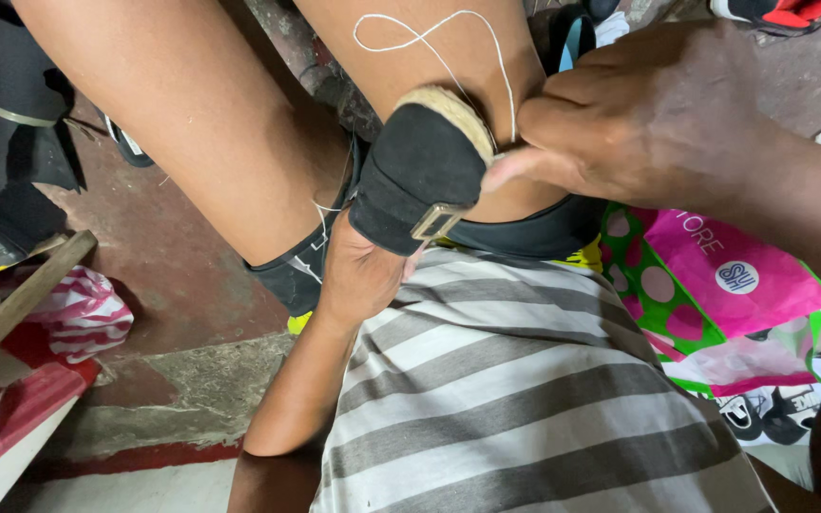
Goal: The person stitches a black shoe with a buckle using a needle and thread by hand.
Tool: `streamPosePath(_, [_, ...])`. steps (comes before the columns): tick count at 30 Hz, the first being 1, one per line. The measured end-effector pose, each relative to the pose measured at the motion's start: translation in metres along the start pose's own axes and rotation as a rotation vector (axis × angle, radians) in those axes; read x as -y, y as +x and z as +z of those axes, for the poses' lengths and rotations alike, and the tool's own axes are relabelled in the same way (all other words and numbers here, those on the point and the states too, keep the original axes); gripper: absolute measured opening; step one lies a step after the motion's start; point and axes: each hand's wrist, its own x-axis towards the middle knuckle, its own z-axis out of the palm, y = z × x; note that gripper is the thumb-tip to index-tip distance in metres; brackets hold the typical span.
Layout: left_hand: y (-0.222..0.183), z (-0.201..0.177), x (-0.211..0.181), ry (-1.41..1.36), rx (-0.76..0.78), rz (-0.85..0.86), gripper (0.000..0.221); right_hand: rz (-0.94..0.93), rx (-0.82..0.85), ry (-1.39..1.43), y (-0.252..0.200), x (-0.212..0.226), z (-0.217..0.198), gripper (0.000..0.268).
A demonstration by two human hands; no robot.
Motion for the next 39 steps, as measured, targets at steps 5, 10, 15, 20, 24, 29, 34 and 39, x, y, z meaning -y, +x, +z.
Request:
streamPosePath(5, [-0.016,-0.002,-0.015,-0.138,-0.037,-0.082,0.014,-0.029,0.032,0.148,-0.003,-0.012,0.001,0.049])
streamPosePath(10, [-0.034,0.001,-0.076,0.24,-0.225,-0.06,0.029,0.048,0.016,0.264,-0.014,-0.016,-0.001,0.031])
streamPosePath(15, [-0.034,0.026,-0.112,1.064,-0.633,0.333,0.033,0.053,0.042,0.289,-0.019,-0.005,0.0,0.033])
streamPosePath(20, [0.005,0.056,-0.12,1.107,-0.251,0.727,0.032,0.062,0.047,0.33,-0.018,0.002,-0.006,0.029])
streamPosePath(24, [0.029,0.062,-0.124,1.244,-0.142,0.851,0.031,0.09,0.055,0.418,-0.02,0.002,-0.005,0.024])
streamPosePath(29, [0.03,0.056,-0.12,1.065,-0.074,0.778,0.023,-0.062,0.107,0.469,-0.014,-0.002,0.007,0.035])
streamPosePath(34, [0.024,0.047,-0.107,0.675,-0.022,0.693,0.018,0.122,-0.303,0.889,-0.006,0.01,0.018,0.056])
streamPosePath(39, [0.013,0.041,-0.097,0.471,-0.014,0.522,0.029,0.394,0.012,0.957,-0.012,0.027,0.038,0.046])
